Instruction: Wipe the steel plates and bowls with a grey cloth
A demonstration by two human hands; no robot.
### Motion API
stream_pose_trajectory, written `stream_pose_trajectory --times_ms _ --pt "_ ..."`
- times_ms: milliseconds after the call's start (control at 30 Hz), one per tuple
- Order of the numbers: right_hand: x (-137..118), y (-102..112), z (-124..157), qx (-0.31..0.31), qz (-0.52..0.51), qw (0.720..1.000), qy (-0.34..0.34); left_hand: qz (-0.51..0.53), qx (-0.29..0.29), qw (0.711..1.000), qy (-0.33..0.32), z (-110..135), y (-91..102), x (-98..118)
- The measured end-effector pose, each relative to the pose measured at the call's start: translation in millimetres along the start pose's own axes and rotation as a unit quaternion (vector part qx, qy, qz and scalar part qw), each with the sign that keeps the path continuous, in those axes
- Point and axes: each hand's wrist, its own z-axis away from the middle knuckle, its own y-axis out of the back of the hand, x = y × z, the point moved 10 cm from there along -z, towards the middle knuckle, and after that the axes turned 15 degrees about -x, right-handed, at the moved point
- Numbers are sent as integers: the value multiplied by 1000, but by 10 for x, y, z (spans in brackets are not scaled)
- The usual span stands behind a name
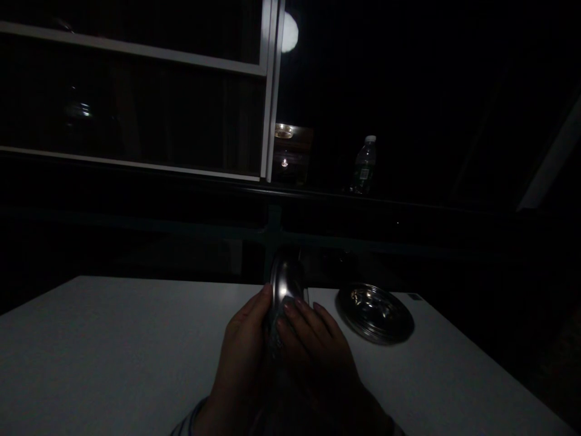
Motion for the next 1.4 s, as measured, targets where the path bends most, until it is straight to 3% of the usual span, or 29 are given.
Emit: stream_pose_trajectory --times_ms 233,467,633,800,967,1233,1400 --pt "295 68 -78 -11 3 992 -123 13 -15 1000 21 63 -141 -115" --pt "183 49 -76 -15 -3 995 -102 16 -3 1000 2 58 -84 -53" --pt "320 82 -63 -15 -10 988 -153 -16 -30 999 18 59 -109 -138" --pt "298 173 -7 26 -24 989 -141 -63 -48 997 -16 90 -155 -28" --pt "174 187 -4 53 3 993 -107 -29 -34 999 -3 81 -119 -28" --pt "269 125 -84 -8 25 988 -155 2 -44 999 4 56 -168 -66" --pt "195 170 -78 21 32 991 -129 29 -35 999 0 66 -202 17"
